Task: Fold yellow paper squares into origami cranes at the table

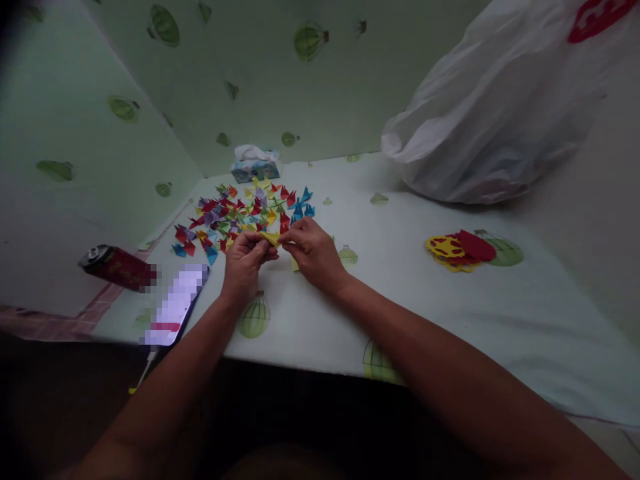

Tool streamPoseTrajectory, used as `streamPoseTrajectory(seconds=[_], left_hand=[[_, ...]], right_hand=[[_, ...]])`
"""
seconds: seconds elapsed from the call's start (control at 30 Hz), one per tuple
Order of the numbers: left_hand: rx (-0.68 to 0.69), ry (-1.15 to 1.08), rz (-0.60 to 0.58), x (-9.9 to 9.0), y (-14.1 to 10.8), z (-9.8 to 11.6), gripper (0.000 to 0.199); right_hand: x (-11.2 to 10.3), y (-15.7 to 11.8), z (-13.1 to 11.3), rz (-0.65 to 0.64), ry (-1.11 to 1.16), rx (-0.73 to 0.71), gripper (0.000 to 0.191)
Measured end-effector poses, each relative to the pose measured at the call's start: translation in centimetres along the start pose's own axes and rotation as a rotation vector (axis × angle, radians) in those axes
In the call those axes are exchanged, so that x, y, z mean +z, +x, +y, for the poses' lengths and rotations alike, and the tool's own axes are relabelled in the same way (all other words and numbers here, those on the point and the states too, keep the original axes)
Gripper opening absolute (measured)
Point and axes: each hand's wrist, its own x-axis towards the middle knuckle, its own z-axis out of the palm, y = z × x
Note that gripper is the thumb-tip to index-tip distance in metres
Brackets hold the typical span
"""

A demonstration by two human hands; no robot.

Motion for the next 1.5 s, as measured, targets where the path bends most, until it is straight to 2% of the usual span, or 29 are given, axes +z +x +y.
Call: streamPoseTrajectory(seconds=[0.33,0.63,0.77,1.23,1.3,1.5], left_hand=[[0.004,0.022,-0.036,-0.1,0.0,0.1,0.023],[-0.093,-0.047,-0.064,-0.1,0.2,0.2,0.023],[-0.142,-0.069,-0.068,0.0,0.0,0.6,0.022],[-0.084,0.067,-0.068,0.0,0.0,0.8,0.016],[-0.079,0.079,-0.072,0.0,0.0,0.8,0.015],[-0.15,0.029,-0.18,0.2,-0.2,1.0,0.02]], right_hand=[[-0.2,0.4,-0.1,-0.083,-0.071,-0.106,0.02],[-0.3,0.4,-0.2,-0.114,-0.036,-0.086,0.011],[-0.3,0.3,-0.4,-0.132,-0.021,-0.019,0.01],[-0.2,0.2,-1.3,-0.186,0.109,0.012,0.01],[-0.3,0.3,-1.3,-0.183,0.177,0.084,0.014],[-0.3,0.4,-0.9,-0.13,0.608,0.515,0.025]])
